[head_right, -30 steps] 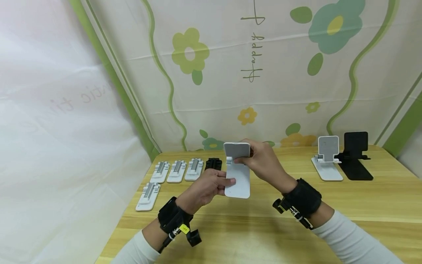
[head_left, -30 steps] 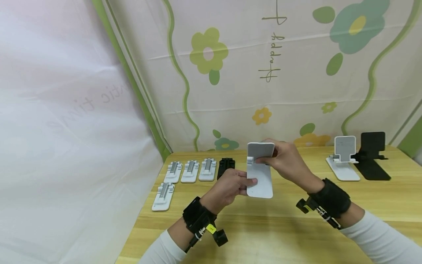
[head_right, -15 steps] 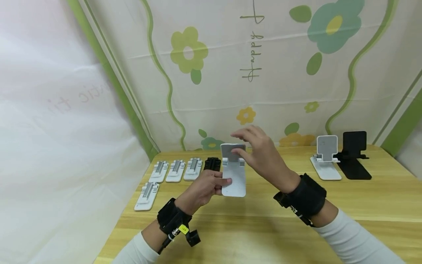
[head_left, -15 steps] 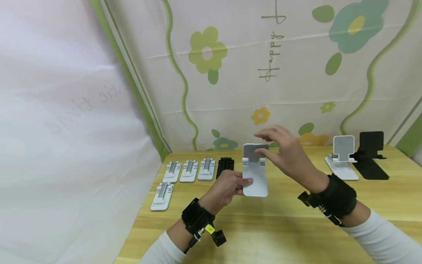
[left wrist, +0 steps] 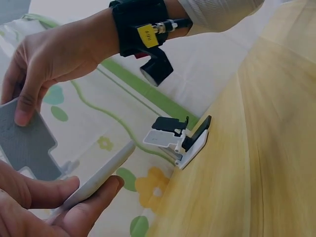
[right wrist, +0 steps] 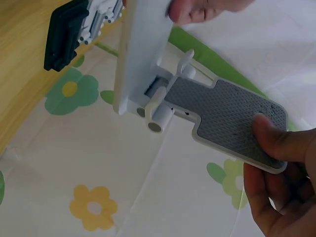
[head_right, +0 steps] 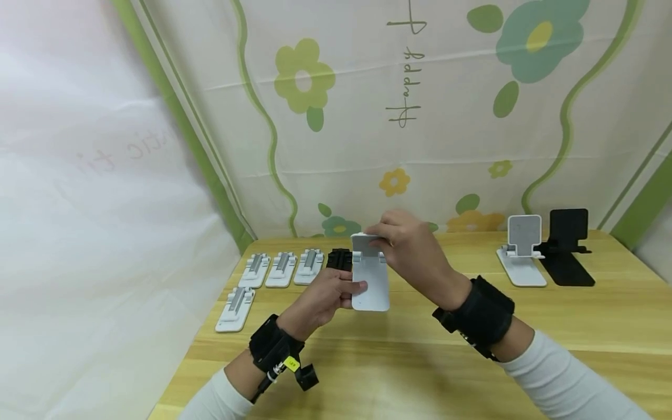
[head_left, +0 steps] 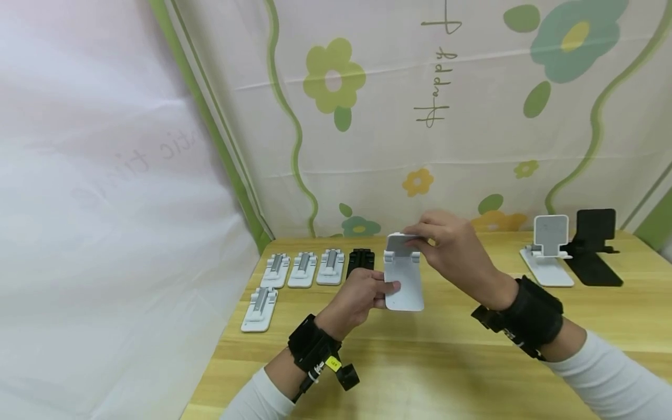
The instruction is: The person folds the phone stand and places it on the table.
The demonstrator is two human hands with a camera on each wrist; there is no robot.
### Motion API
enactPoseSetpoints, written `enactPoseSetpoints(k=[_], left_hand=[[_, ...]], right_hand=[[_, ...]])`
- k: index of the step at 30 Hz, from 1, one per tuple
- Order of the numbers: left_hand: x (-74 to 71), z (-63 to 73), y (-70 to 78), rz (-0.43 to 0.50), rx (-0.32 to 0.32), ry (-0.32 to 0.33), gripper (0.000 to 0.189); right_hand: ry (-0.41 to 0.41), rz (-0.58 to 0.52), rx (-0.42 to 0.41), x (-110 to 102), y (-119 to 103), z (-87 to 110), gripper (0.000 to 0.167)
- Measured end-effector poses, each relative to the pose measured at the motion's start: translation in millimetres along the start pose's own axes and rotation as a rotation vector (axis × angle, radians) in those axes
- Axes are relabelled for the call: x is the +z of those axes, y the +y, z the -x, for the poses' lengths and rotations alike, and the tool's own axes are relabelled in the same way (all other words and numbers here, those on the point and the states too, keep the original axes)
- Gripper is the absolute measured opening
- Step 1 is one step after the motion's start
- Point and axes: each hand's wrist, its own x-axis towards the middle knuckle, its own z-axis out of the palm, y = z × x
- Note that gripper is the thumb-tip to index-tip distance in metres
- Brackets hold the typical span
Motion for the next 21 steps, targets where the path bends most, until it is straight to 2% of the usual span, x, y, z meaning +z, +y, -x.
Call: enactPoseSetpoints(k=[6, 9, 14, 21], left_hand=[[-4.9, -0.4, 4.2, 0.015, 0.017, 0.002, 0.029], [-8.3, -0.7, 7.1, 0.032, 0.022, 0.007, 0.030], [-12.3, -0.4, 10.8, 0.045, 0.022, 0.019, 0.030], [-14.5, -0.1, 13.6, 0.052, 0.023, 0.021, 0.028]], right_hand=[[0.018, 0.082, -0.089, 8, -10, 8.2, 0.022], [0.023, 0.117, -0.141, 12, -15, 12.9, 0.025], [0.049, 0.123, -0.175, 16, -20, 18.2, 0.034], [0.085, 0.162, -0.234, 23, -25, 23.3, 0.038]])
